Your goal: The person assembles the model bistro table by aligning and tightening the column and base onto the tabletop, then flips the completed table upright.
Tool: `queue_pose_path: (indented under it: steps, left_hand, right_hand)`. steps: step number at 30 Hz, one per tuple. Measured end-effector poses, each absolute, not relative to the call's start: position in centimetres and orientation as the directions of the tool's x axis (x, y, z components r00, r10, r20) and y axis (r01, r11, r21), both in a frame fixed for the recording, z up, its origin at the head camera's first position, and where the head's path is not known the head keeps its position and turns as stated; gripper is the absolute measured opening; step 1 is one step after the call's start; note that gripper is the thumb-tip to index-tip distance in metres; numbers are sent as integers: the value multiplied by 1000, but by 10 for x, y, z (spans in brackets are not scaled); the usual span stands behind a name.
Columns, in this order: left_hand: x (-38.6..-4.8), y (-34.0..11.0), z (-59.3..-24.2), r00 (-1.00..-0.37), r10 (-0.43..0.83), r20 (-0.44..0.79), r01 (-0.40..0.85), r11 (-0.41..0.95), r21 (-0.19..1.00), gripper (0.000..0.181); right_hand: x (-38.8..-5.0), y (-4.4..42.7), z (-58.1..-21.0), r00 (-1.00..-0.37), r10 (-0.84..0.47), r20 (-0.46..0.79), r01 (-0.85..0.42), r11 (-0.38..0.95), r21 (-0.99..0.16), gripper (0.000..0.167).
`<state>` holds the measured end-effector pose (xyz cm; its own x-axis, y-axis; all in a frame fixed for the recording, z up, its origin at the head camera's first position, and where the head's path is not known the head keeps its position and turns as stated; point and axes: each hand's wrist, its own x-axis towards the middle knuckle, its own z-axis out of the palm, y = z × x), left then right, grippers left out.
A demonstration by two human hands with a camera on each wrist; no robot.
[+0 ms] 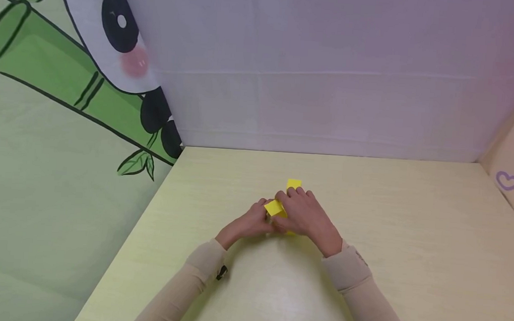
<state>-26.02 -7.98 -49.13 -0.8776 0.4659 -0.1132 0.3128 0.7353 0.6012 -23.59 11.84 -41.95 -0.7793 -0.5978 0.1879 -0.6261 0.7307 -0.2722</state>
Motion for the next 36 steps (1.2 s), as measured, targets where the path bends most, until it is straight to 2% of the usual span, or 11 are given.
queue_pose_path:
  steps: [14, 19, 27, 36]
  left_hand:
    - [-263, -78, -491, -873, 478, -95, 327, 719, 613, 80]
    - [-264, -77, -491, -873, 482, -80, 338, 714, 613, 73]
    - [-265, -77, -492, -879, 468, -90, 315, 711, 628, 77]
    - [-265, -75, -491, -875, 477, -76, 329, 704, 630, 65]
  right_hand:
    - [-237, 116, -423, -762, -593, 261, -645, 733, -216, 38]
    - [-239, 116, -424, -753, -597, 278, -652, 734, -191, 37]
    - [-239, 117, -425, -758, -590, 278, -648, 729, -220, 36]
    - [-238, 117, -427, -757, -579, 301, -644, 740, -195, 38]
